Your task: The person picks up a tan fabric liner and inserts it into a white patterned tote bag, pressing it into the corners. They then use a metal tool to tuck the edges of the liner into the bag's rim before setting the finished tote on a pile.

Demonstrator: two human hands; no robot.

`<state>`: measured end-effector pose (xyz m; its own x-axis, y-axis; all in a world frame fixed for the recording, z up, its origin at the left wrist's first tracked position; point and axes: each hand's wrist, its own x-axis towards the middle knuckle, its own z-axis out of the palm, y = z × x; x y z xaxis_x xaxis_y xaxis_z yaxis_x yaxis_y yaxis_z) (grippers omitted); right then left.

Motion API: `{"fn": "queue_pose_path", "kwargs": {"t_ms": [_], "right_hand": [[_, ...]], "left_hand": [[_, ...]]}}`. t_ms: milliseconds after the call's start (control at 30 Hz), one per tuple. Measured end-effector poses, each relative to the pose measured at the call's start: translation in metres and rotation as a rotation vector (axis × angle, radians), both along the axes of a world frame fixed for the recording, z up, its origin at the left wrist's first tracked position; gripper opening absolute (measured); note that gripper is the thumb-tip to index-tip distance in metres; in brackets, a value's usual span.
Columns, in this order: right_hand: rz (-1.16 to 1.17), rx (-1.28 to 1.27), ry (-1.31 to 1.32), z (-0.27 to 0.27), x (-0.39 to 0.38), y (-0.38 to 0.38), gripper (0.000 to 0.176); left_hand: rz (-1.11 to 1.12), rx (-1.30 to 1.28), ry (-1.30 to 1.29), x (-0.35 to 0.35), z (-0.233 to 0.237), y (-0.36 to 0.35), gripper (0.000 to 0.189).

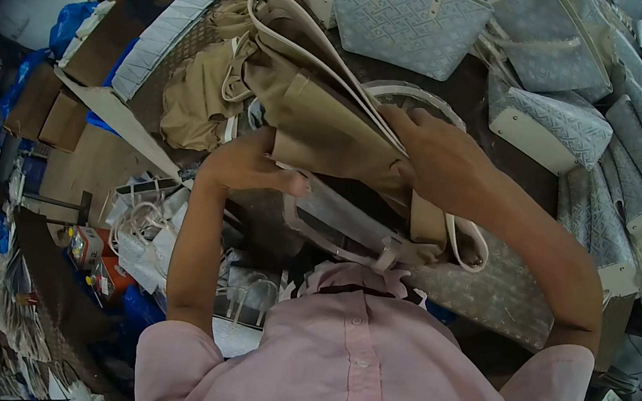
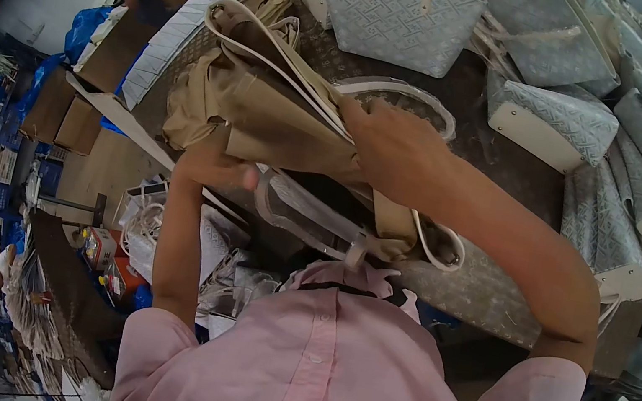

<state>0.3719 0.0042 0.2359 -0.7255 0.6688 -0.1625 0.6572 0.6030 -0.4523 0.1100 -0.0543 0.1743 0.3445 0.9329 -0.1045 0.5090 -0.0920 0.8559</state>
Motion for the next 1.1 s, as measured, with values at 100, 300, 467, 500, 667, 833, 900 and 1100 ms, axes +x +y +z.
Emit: {"fn": "queue_pose_path", "kwargs": {"t_ms": [100,300,467,500,667,833,900,1100], "right_hand": [[0.026,0.100,-0.111,-0.010,-0.009,0.000,0.062],[0.018,-0.355,0.195,0.004,0.024,0.033,0.047],[0.088,-0.147,0.285,0.004,0.039,0.014,0.034],[0.196,-0.056,0.273,0.004,0.031,0.009,0.033],[0.255,-0.240,-0.017,0.017,-0.017,-0.024,0.036],[0.179,-0.542,-0.026,-0.006,-0.021,-0.025,0.035],[0.087,-0.455,0.129,-0.018,-0.006,-0.018,0.040],[0.171,-0.291,-0.031,-0.023,-0.004,-0.005,0.041]], "left_hand": [[0.263,0.067,-0.127,0.026,0.009,0.004,0.040],[0.219,0.289,0.058,0.015,-0.005,0.007,0.026],[-0.053,0.315,0.405,0.006,-0.026,0.024,0.029],[-0.139,0.547,0.554,0.005,-0.036,0.036,0.032],[-0.027,0.589,0.013,-0.001,-0.025,0.025,0.056],[-0.250,0.804,0.709,0.006,-0.018,0.033,0.045],[-0.317,0.709,0.785,0.011,-0.019,0.036,0.036],[-0.302,0.475,0.642,0.013,-0.002,0.019,0.035]]}}
